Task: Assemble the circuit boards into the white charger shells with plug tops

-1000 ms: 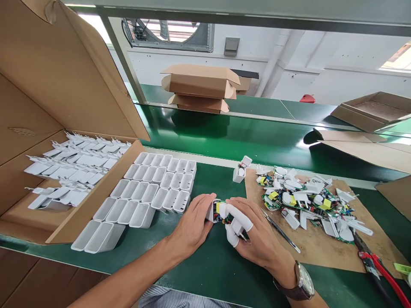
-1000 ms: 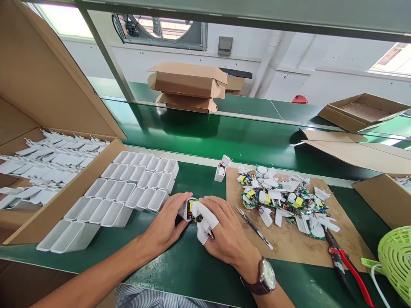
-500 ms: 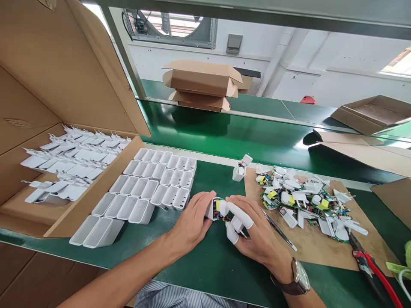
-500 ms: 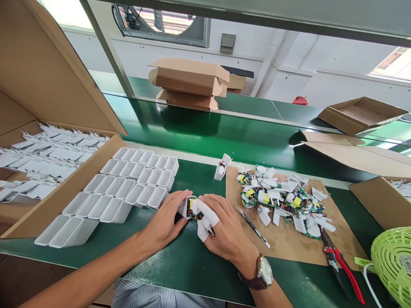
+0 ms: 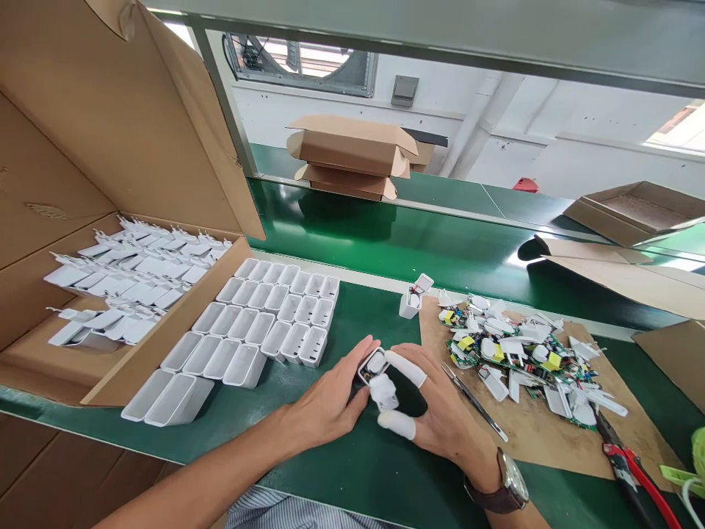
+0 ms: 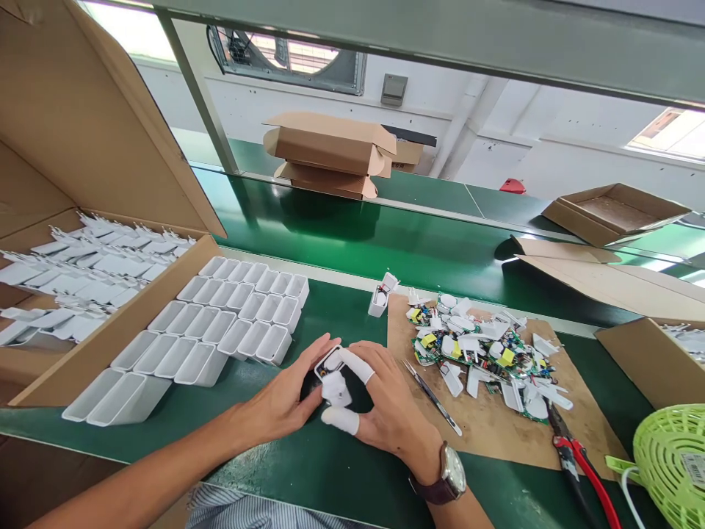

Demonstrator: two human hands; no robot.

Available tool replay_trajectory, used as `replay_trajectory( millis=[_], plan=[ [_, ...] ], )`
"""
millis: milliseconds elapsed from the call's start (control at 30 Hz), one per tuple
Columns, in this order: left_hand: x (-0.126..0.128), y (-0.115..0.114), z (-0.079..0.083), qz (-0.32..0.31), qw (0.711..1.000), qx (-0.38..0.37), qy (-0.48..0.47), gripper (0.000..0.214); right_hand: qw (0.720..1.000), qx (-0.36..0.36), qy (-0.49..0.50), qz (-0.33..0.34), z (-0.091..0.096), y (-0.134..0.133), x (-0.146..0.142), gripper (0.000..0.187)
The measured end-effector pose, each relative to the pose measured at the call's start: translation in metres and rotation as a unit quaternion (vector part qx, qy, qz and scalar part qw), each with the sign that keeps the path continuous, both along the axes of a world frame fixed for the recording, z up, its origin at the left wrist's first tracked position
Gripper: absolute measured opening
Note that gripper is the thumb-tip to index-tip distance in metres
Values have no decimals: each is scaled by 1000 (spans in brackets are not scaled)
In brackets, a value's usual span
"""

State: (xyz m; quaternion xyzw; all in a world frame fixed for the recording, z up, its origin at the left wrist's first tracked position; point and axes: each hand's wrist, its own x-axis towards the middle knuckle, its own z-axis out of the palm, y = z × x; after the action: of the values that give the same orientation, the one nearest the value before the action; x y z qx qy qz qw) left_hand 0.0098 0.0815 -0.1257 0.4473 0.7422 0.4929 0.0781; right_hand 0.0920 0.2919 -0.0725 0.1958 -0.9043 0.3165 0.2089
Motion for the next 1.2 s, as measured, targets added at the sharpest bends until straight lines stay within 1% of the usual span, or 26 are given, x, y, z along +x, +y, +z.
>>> replay_trajectory(
  millis=[67,100,167,267,367,433,533,600,700,733,800,900,1000,1100,1200],
  plan=[
    [2,1,0,14,999,17,-48,70,1000,-14,-24,1,-2,4,1,41],
    [2,1,1,29,997,26,-67,64,999,-11,-36,-4,-4,5,1,40],
    [2,2,2,54,993,36,-99,55,999,4,-48,-2,-11,5,-2,43],
    [2,3,6,73,987,33,-138,53,999,-1,-33,22,-26,1,-8,43],
    [3,3,11,82,984,14,-157,59,1000,-17,2,15,-38,-5,-13,40],
    [4,3,14,80,984,7,-161,68,1000,-16,26,4,-41,-8,-14,41],
    [5,1,14,80,986,22,-144,83,999,-11,52,-8,-38,-9,-11,50],
    [6,0,12,79,989,42,-121,92,998,-15,62,-24,-33,-9,-8,52],
    [7,-1,8,80,991,63,-82,98,998,-11,53,-25,-31,-8,-7,44],
    [7,0,7,88,992,63,-70,96,999,-3,39,-16,-32,-7,-7,41],
    [8,1,5,116,990,60,-48,87,1000,10,13,-2,-37,-8,-9,38],
    [8,3,3,151,986,58,-31,67,1000,-5,6,-24,-45,-9,-10,34],
    [9,4,2,155,986,49,-33,57,999,-19,4,-44,-49,-11,-11,33],
    [9,2,3,153,987,40,-36,53,999,-2,7,-39,-49,-11,-10,32],
    [10,1,5,153,987,34,-36,49,999,-3,-15,-48,-46,-13,-9,33]
  ],
)
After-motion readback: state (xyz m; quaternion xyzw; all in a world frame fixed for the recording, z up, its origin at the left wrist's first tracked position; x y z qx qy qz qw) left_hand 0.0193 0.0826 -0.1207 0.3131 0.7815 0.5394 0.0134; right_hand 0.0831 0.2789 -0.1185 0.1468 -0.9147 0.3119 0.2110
